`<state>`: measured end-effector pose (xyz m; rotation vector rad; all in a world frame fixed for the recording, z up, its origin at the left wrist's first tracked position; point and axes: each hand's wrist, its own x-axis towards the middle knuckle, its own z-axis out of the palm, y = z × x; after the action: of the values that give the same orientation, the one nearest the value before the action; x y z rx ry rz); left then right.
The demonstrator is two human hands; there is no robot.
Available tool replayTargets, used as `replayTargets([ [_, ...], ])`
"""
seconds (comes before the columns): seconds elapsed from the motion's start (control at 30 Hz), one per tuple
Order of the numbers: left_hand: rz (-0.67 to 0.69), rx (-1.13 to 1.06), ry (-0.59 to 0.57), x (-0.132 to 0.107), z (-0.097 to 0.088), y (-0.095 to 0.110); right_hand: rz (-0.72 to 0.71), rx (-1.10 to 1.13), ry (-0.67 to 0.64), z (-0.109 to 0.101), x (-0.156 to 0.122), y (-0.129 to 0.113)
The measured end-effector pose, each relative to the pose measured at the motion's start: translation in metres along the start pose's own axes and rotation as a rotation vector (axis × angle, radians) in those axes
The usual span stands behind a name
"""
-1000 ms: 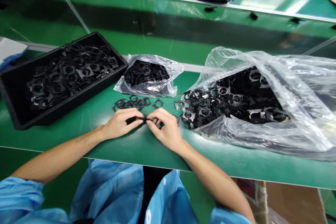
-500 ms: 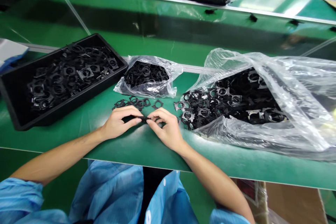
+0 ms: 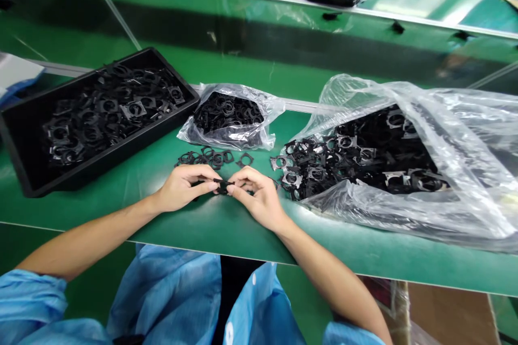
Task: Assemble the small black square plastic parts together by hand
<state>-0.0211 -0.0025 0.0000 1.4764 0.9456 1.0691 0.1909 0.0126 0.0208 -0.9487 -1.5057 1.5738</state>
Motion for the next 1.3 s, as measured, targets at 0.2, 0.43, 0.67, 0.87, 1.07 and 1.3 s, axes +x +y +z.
replayTargets([
  [0.2,-0.106,-0.028,0.068,0.0019,0.0005,-0.0038,0.073,-0.024,0.068,0.0027,0.0004,0.0056],
  [0.43,-0.096,-0.009,0.069,0.0025,0.0006,-0.0044,0.071,-0.039,0.073,0.0035,0.0005,0.0056],
  [0.67,-0.089,-0.039,0.072,0.0017,0.0019,-0.0053,-0.001,-0.091,0.091,0.0019,0.0001,0.0067],
  [0.87,-0.087,-0.022,0.066,0.0012,0.0026,-0.0039,-0.036,-0.135,0.094,0.0004,0.0005,0.0051],
  [1.07,-0.081,-0.010,0.059,0.0009,0.0023,-0.0043,-0.033,-0.139,0.088,0.0003,0.0010,0.0048],
  [1.3,-0.089,0.015,0.069,0.0019,0.0023,-0.0057,0.006,-0.109,0.096,0.0025,0.0016,0.0090],
])
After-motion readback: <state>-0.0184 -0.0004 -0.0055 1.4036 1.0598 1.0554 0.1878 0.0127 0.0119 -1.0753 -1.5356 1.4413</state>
